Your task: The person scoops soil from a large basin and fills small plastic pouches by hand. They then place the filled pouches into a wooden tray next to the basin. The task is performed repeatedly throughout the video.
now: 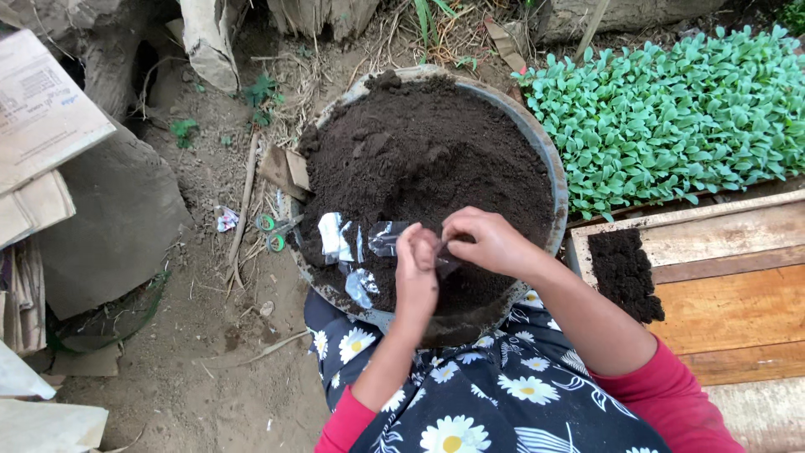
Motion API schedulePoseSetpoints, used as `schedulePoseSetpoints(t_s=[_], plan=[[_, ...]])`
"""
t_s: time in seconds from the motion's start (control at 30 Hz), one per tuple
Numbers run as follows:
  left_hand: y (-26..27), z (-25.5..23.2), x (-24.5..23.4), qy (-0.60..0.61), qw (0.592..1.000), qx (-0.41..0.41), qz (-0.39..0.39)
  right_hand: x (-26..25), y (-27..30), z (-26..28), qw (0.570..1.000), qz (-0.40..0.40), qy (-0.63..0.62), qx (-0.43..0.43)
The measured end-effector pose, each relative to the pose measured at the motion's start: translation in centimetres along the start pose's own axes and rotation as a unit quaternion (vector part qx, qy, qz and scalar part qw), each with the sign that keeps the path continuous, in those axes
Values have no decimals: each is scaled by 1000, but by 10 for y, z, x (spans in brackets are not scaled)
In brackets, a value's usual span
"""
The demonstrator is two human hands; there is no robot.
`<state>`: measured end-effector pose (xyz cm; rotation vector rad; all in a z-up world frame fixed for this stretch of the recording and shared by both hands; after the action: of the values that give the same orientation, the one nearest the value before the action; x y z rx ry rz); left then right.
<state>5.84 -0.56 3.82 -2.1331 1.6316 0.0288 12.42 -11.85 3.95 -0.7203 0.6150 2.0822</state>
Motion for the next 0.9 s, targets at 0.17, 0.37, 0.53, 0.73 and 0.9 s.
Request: schedulePoseSetpoints(t_s=[0.17,0.37,0.53,0.73,0.9], plan=[[30,82,39,510,691,-510,-42,-21,29,2,993,-10,50,108],[32,97,47,599,631,-493,16,79,10,-99,989,-29,-2,145],[30,88,39,565,669,-483,17,56,12,-81,934,-90,-301,168],[27,91,36,509,720,-472,-12,-15,17,-15,987,-105,-98,68],[24,80,32,480,750,-455,-4,-15,22,11,991,-124,-42,22]])
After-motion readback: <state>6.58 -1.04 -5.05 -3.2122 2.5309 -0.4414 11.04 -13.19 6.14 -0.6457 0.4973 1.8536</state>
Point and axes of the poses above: each hand's wrist, its own y-axis away from the middle knuckle, its own x-axis out of the palm, z = x × y, the point moved 6 cm from there along -y, towards the middle knuckle, and after that the axes turned 2 degrees about x, right-handed, at the moved point
